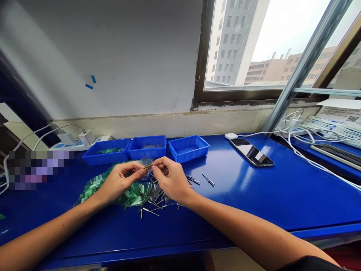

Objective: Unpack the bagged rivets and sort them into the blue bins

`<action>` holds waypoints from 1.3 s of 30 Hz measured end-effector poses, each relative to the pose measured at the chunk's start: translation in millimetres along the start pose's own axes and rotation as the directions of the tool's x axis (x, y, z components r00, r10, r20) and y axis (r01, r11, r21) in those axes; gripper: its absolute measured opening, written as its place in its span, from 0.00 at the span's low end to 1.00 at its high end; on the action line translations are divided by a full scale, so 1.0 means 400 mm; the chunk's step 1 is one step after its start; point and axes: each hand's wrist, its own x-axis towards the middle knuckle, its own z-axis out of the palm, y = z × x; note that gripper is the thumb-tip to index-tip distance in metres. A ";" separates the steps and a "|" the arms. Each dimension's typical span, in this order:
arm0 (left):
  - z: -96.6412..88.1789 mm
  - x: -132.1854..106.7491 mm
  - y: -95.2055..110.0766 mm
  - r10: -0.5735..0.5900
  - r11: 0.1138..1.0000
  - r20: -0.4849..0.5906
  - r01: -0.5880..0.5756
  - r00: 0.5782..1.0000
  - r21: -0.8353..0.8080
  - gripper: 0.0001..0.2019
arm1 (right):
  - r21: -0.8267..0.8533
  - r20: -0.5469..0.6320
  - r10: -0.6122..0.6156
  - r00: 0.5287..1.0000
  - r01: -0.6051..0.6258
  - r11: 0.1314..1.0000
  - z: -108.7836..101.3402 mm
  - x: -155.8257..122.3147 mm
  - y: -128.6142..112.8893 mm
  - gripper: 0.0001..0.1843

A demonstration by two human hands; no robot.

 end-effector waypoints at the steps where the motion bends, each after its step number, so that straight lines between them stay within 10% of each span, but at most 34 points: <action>1: 0.001 0.000 0.001 -0.004 1.000 -0.002 0.004 1.000 -0.012 0.12 | 0.003 0.001 -0.005 1.000 0.005 1.000 -0.001 0.000 -0.002 0.05; 39: 0.006 -0.005 -0.001 0.112 0.986 -0.065 -0.103 0.992 0.130 0.08 | 0.064 0.044 0.077 0.996 -0.079 0.995 -0.016 0.011 -0.013 0.09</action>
